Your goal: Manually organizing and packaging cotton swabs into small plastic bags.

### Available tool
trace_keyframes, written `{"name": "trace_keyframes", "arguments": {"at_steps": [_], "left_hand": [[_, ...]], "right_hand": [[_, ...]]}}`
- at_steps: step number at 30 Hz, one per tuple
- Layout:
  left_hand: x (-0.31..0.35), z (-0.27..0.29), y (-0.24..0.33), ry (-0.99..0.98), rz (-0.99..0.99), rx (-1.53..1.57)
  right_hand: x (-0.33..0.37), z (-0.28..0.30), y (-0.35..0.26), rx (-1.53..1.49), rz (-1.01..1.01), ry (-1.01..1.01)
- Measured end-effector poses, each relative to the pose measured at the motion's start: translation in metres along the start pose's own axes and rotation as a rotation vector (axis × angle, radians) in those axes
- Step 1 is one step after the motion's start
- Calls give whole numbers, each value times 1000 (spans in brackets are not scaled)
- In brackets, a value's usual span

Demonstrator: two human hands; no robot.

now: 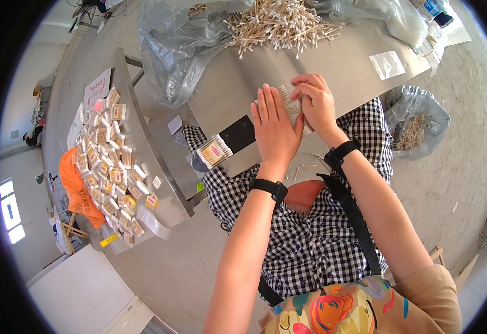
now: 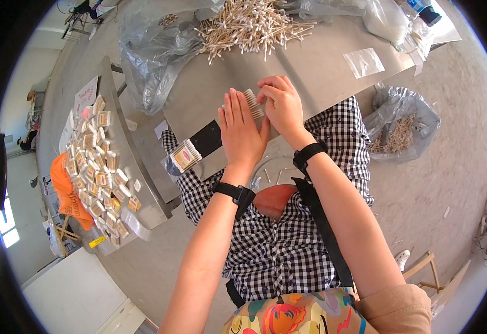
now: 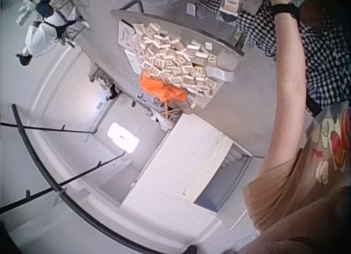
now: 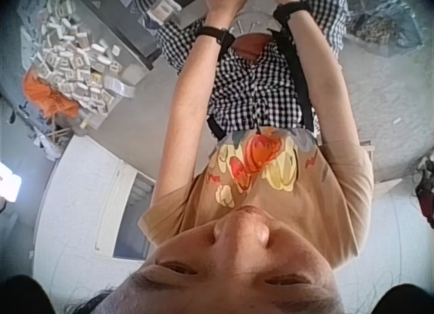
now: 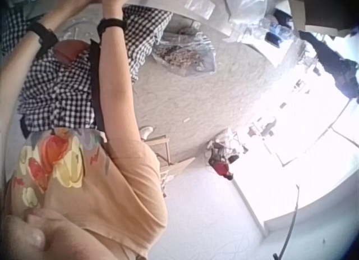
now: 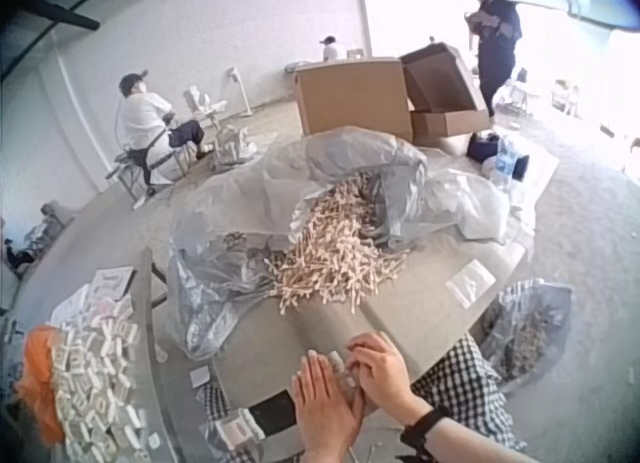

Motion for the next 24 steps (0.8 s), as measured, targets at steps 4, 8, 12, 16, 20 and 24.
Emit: {"name": "trace_keyframes", "arguments": {"at_steps": [4, 8, 12, 16, 20, 24], "left_hand": [[0, 1, 1, -3, 0, -8], [1, 0, 0, -8, 2, -6], [0, 0, 0, 2, 0, 0], [-1, 0, -1, -5, 2, -10], [0, 0, -1, -8, 3, -14], [0, 1, 0, -9, 8, 0]], "right_hand": [[1, -1, 1, 2, 6, -6], [1, -1, 2, 13, 21, -30], [-1, -2, 1, 16, 26, 23], [-1, -2, 1, 33, 30, 11], [-1, -3, 1, 41, 33, 1], [1, -1, 2, 40, 42, -26]]}}
Point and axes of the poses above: each hand's wrist, its own x-axis away from the middle knuckle, its own z-axis out of the back of the hand, y = z × x, the point moved 1 cm from there along -x, towards the middle knuckle, and after that the axes turned 4 degrees about x, right-handed, at the moved point
